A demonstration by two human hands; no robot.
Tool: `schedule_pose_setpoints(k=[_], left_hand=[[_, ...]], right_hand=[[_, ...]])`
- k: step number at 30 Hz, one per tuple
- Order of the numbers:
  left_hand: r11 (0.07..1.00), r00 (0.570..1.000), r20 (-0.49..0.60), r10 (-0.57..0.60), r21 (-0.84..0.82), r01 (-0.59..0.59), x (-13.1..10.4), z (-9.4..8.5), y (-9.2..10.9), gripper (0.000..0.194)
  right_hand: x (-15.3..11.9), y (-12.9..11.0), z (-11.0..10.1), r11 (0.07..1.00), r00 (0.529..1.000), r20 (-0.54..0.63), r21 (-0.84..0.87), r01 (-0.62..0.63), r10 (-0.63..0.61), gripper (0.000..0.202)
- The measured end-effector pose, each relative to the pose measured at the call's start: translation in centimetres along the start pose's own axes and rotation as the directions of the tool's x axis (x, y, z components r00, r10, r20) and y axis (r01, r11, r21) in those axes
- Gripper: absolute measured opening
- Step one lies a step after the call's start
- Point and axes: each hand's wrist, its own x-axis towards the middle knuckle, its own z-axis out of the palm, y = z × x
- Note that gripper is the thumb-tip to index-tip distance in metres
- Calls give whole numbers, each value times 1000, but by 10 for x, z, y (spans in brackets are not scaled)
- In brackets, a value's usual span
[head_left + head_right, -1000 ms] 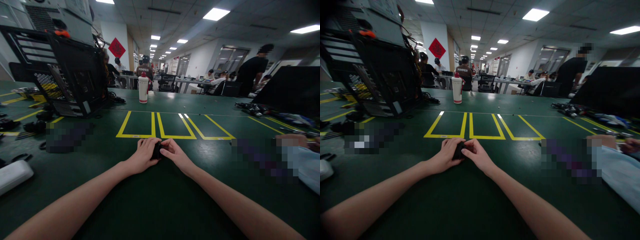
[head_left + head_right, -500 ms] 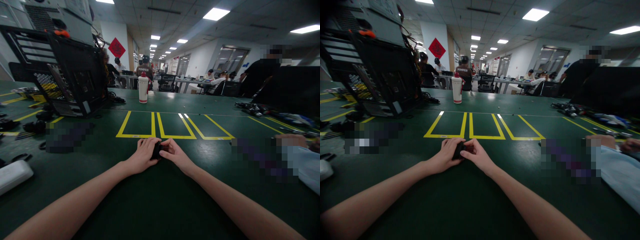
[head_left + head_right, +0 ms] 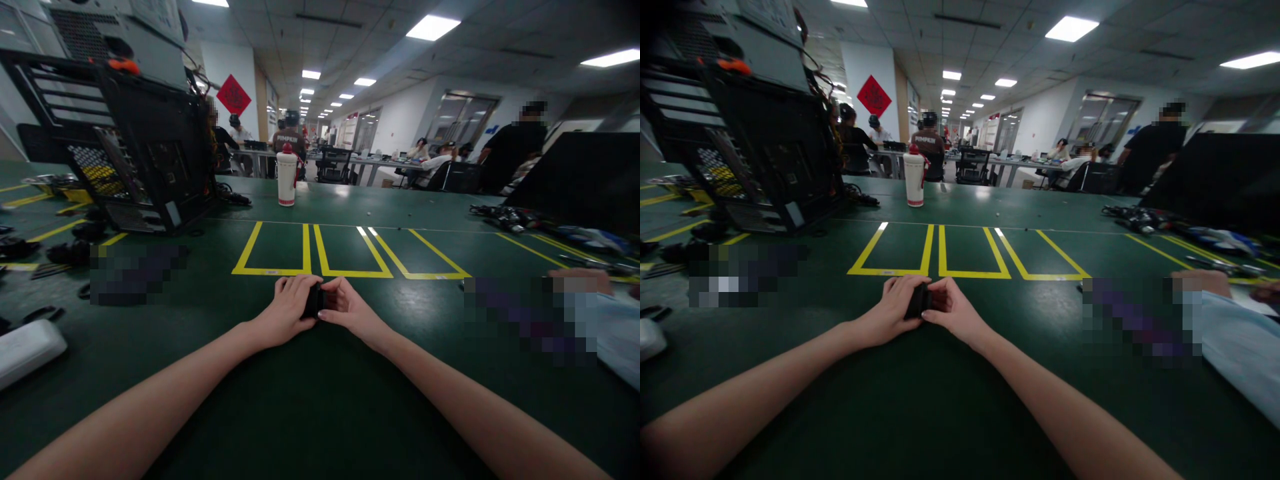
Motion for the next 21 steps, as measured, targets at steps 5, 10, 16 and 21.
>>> schedule_pose_setpoints(k=[5,10,16,21], left_hand=[[1000,1000,-1,7,-1,-7,0,-2,1,57],[1000,1000,-16,5,5,-5,1,0,1,56],[1000,1000,12,4,-1,-4,0,-2,1,57],[1000,1000,-5,0,7,0,0,-1,1,57]], right_hand=[[0,1,2,998,997,-79,-64,-2,-3,22],[2,0,1,996,995,-94,-77,-37,29,27],[1,1,-1,1000,1000,-21,-22,-5,5,36],[2,3,1,999,998,-67,-33,1,-3,29]])
